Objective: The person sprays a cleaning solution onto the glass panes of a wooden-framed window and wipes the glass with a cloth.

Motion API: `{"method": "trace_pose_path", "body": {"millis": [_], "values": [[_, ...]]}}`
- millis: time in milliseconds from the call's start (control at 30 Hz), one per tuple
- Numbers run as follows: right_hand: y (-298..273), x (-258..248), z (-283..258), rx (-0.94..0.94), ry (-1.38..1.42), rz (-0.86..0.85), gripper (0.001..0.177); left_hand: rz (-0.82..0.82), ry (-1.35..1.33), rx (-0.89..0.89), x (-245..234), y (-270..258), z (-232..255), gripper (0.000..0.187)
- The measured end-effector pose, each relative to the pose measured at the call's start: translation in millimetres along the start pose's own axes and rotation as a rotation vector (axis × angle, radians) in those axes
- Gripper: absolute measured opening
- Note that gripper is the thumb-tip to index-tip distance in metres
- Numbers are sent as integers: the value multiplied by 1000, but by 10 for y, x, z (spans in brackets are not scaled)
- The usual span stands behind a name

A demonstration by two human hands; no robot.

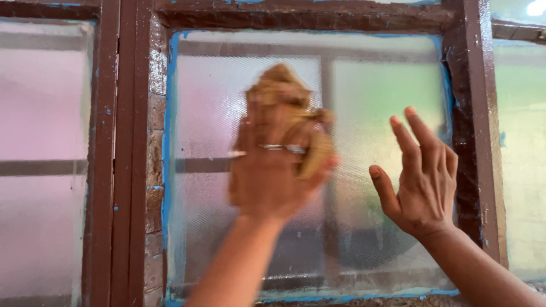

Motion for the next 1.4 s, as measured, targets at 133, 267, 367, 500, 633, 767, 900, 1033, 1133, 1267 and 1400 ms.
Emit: {"method": "trace_pose_path", "body": {"millis": [133,267,367,500,633,767,900,1033,1133,1267,1400], "values": [[-47,3,37,-78,38,158,73,-51,-77,86,108,85,791,88],[-34,82,132,-55,21,173,61,-60,-455,111,84,73,1024,86],[-29,12,65,-66,62,0,63,-105,-827,99,32,17,723,83],[27,-119,-173,-96,53,18,50,-197,-49,3,-184,-109,-237,59],[-56,15,-644,38,48,-123,70,-101,58,3,-351,-311,-559,57],[-145,139,-981,-217,25,-154,80,-123,54,-9,-346,-335,-560,56],[100,230,-316,35,-277,-354,71,-97,40,0,-353,-333,-573,56],[202,137,25,356,-274,-104,61,-68,36,-6,-348,-336,-562,56],[159,246,-372,353,-64,-105,96,-73,39,-22,-344,-327,-544,56],[12,193,-876,27,-34,-291,100,-51,80,9,-420,-279,-589,57],[261,187,-418,90,-313,-462,75,-327,137,103,-463,-54,-840,56]]}}
Point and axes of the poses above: each hand's wrist, its own y-axis towards the middle knuckle, its own x-axis out of the palm, z = x × y, the point moved 2 cm from there along y, towards the middle knuckle, and after that the axes turned 2 degrees about -y, right-handed, at the moved point
